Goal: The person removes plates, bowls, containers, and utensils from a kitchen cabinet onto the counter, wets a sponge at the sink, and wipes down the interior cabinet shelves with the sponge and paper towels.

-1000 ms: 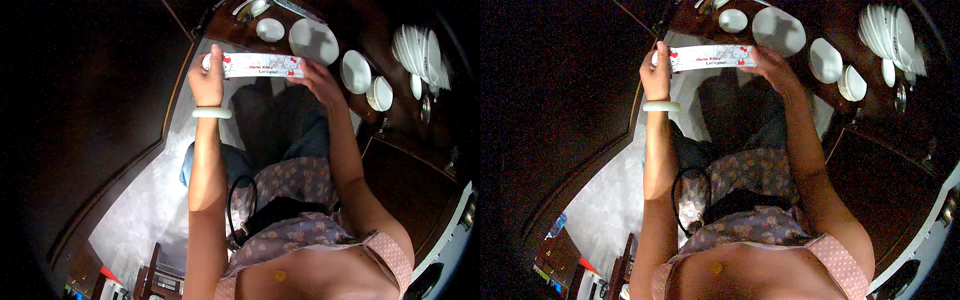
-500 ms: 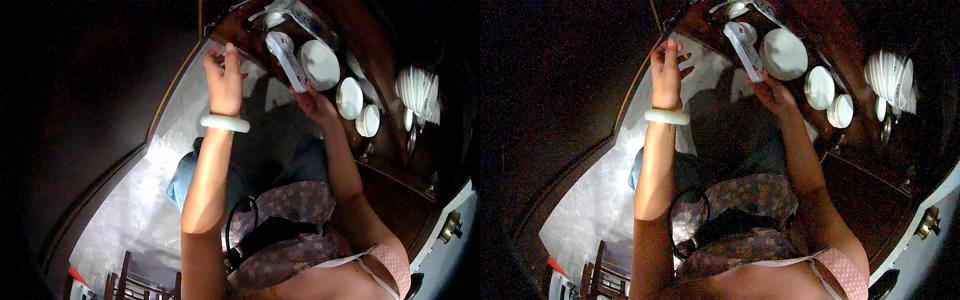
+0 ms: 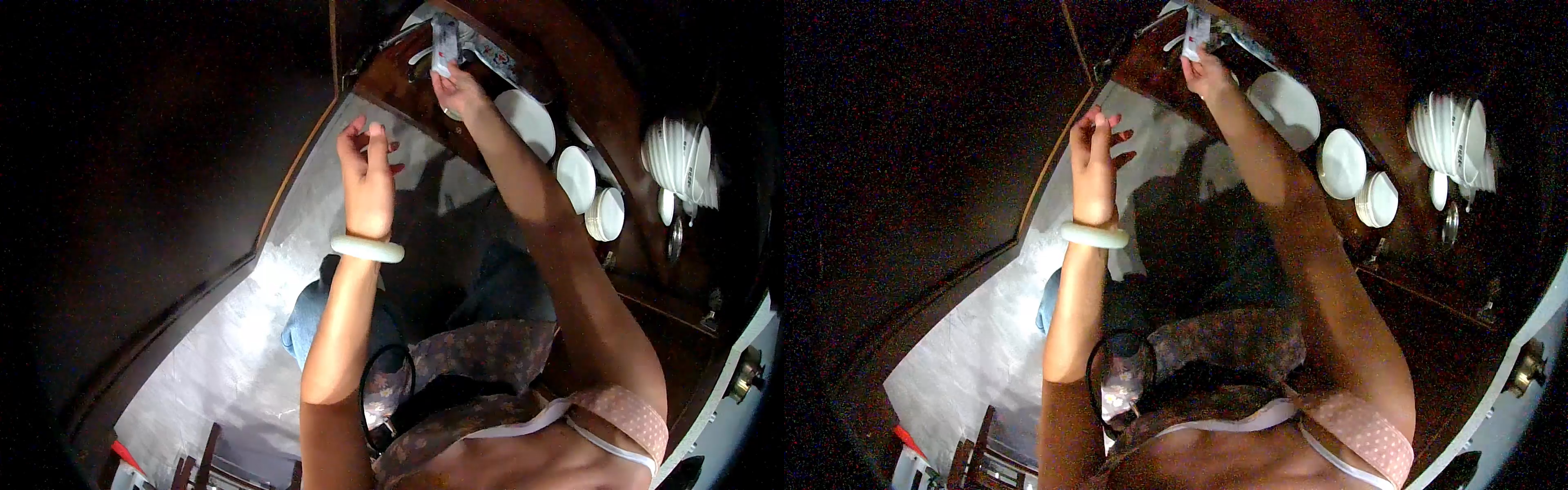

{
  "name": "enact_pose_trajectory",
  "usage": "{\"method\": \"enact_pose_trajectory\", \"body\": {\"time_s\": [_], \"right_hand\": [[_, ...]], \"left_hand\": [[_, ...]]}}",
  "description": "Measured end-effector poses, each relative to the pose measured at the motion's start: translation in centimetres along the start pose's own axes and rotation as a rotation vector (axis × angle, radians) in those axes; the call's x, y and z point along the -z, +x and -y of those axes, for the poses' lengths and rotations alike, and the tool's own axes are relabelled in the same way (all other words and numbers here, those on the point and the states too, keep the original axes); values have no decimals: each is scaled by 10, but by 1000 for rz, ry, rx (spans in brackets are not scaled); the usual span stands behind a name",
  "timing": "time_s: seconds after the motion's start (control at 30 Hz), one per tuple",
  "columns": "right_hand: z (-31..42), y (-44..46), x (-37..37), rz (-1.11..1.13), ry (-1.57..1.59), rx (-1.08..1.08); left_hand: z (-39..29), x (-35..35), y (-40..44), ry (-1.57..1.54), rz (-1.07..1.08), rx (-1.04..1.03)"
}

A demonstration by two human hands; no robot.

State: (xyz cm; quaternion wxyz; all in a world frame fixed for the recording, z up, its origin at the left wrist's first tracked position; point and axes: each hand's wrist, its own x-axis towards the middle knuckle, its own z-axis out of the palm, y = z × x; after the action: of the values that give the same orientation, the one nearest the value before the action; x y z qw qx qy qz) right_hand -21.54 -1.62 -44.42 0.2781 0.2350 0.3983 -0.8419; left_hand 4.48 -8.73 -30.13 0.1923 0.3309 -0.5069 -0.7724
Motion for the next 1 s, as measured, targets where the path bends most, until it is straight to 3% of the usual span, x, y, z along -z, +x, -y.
{"method": "enact_pose_trajectory", "body": {"time_s": [0.07,0.2,0.23,0.3,0.4,0.47,0.53,0.6,0.73,0.8,0.87,1.0], "right_hand": [[-5,-1,-39,-169,64,37],[-8,34,-59,-51,145,80],[-4,37,-56,-39,191,-18],[-21,70,-25,230,-340,250],[2,-54,-14,285,-308,-99],[34,-148,17,536,-419,-221],[87,-244,53,651,-737,-55],[141,-318,91,494,-719,20],[232,-415,117,-125,-413,357],[274,-418,118,-240,-349,446],[295,-396,92,-385,-134,263],[304,-334,99,-285,-41,237]], "left_hand": [[2,2,-3,28,14,-11],[-3,3,-13,94,37,-16],[-4,5,-12,112,48,-15],[-4,5,-6,126,72,-8],[6,16,9,107,74,-13],[15,26,19,113,76,20],[21,30,25,88,72,53],[26,36,31,64,72,55],[34,14,40,114,182,-15],[32,-3,33,160,264,0],[40,-12,31,258,392,-65],[37,-33,1,264,632,-102]]}}
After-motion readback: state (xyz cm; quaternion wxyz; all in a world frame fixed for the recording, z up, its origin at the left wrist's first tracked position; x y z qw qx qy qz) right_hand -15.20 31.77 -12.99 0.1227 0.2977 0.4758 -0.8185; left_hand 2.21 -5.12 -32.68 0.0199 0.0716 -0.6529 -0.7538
